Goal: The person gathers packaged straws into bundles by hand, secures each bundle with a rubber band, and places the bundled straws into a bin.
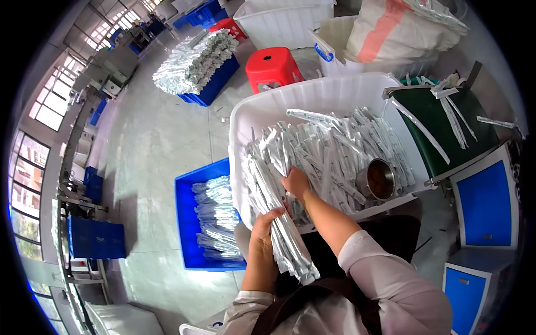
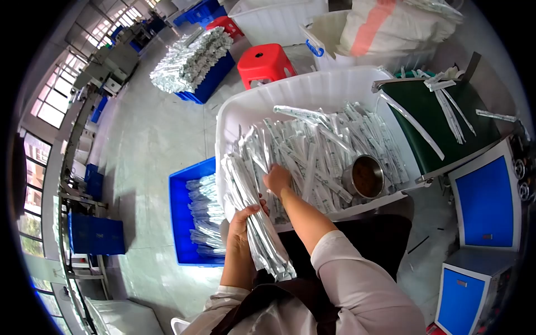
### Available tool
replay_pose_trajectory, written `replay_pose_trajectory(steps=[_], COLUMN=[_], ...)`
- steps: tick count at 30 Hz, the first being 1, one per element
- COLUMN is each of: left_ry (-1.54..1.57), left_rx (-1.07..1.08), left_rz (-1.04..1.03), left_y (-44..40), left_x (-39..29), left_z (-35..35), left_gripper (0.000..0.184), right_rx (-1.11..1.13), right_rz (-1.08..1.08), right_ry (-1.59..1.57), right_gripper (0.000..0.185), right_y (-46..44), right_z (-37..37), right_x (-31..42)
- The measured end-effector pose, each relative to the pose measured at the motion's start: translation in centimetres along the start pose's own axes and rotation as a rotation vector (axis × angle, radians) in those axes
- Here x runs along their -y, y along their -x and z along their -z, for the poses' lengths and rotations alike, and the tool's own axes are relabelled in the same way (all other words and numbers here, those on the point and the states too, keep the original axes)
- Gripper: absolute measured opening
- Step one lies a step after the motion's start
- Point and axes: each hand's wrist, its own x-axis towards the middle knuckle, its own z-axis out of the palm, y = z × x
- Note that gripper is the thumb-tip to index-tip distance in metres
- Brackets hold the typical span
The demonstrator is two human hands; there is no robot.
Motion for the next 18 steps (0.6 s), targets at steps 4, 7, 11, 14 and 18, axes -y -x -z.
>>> replay_pose_trajectory(steps=[4,7,11,14,18], left_ry=[-0.129,-0.140,0.061,0.260,0.245], left_rx=[-0.052,-0.060,-0.037,0.158,0.186], left_rz=[-0.084,-0.247,-0.326,-0.247,-0.043], left_y=[-0.3,0.5,0.3,0.0,0.5], left_x=[0.1,-0.2,-0.1,0.9,3.5], left_z=[-1.1,-2.9,-2.4,-1.3,-1.4], left_gripper=[0.046,0.048,0.054,0.057,0.051], right_rx=[-0.157,-0.045,-0.096,0.054,-0.208], right_rz=[0.213,0.213,0.475,0.485,0.619], right_ry=[-0.090,-0.226,-0.141,0.046,0.557], right_gripper=[0.033,0.033,0.047,0.046,0.039], right_y=[1.4,3.7,9.6,12.8,15.5], right_z=[2.0,6.1,10.1,12.2,13.5], right_x=[1.2,3.8,6.6,6.2,3.7])
